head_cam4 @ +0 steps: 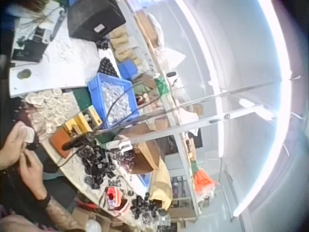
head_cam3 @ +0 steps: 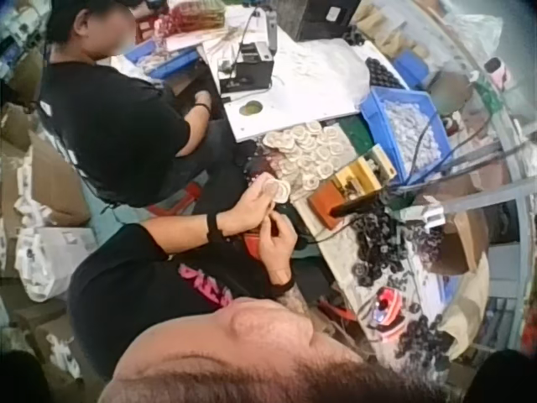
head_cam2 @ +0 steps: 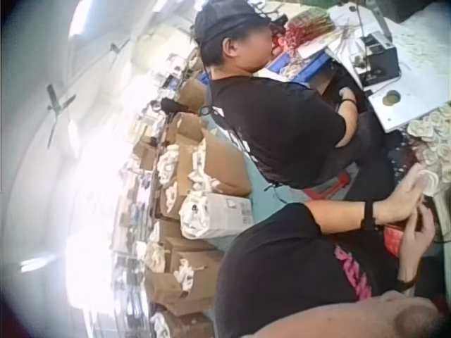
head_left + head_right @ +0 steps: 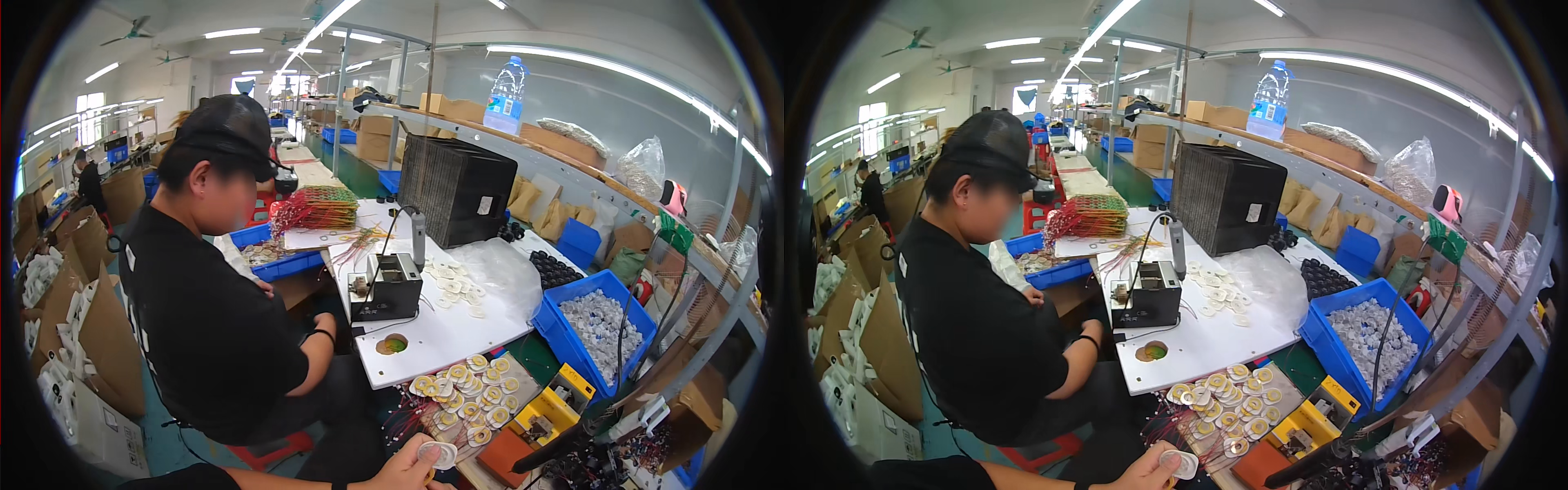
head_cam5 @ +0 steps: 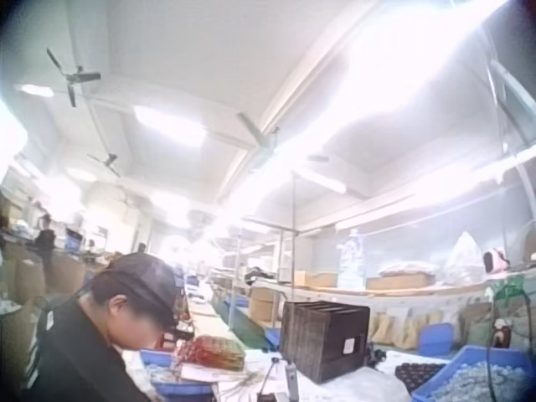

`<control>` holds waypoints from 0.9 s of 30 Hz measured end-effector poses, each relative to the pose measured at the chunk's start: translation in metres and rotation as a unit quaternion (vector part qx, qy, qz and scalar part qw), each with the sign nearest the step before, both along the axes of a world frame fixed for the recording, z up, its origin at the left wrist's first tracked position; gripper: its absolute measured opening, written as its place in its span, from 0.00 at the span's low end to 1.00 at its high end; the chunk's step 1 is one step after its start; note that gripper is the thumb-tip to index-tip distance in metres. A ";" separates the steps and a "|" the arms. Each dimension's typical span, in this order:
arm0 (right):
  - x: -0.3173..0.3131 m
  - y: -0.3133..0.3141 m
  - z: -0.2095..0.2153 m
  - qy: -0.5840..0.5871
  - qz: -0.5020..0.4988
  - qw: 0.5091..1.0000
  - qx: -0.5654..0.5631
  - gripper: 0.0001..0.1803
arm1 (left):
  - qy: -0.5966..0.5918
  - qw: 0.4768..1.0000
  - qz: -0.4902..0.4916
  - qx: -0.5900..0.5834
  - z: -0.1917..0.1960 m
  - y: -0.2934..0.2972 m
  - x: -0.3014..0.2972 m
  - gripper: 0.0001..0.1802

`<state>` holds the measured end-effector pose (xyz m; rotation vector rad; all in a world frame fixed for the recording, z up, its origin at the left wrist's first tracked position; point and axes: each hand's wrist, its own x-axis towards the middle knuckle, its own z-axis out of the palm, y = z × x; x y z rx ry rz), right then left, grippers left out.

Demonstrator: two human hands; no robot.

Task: Manually assemble and test electronic components using a heat gun and fixture.

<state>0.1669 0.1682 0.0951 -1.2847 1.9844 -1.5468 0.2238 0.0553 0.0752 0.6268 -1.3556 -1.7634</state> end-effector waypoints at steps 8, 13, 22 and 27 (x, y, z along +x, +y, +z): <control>-0.030 -0.005 0.038 -0.147 0.053 0.984 -0.091 0.09 | -0.047 0.990 -0.120 0.048 0.034 -0.043 0.011 0.14; -0.051 -0.014 0.086 -0.124 0.057 0.990 -0.021 0.11 | -0.065 0.983 -0.160 0.068 0.065 -0.053 0.017 0.20; -0.065 -0.013 0.093 0.078 0.064 0.993 0.063 0.07 | -0.054 0.969 -0.232 0.073 0.062 -0.054 0.027 0.24; -0.067 -0.013 0.100 0.148 0.088 0.983 0.061 0.07 | -0.073 0.959 -0.274 0.006 0.055 -0.049 0.031 0.23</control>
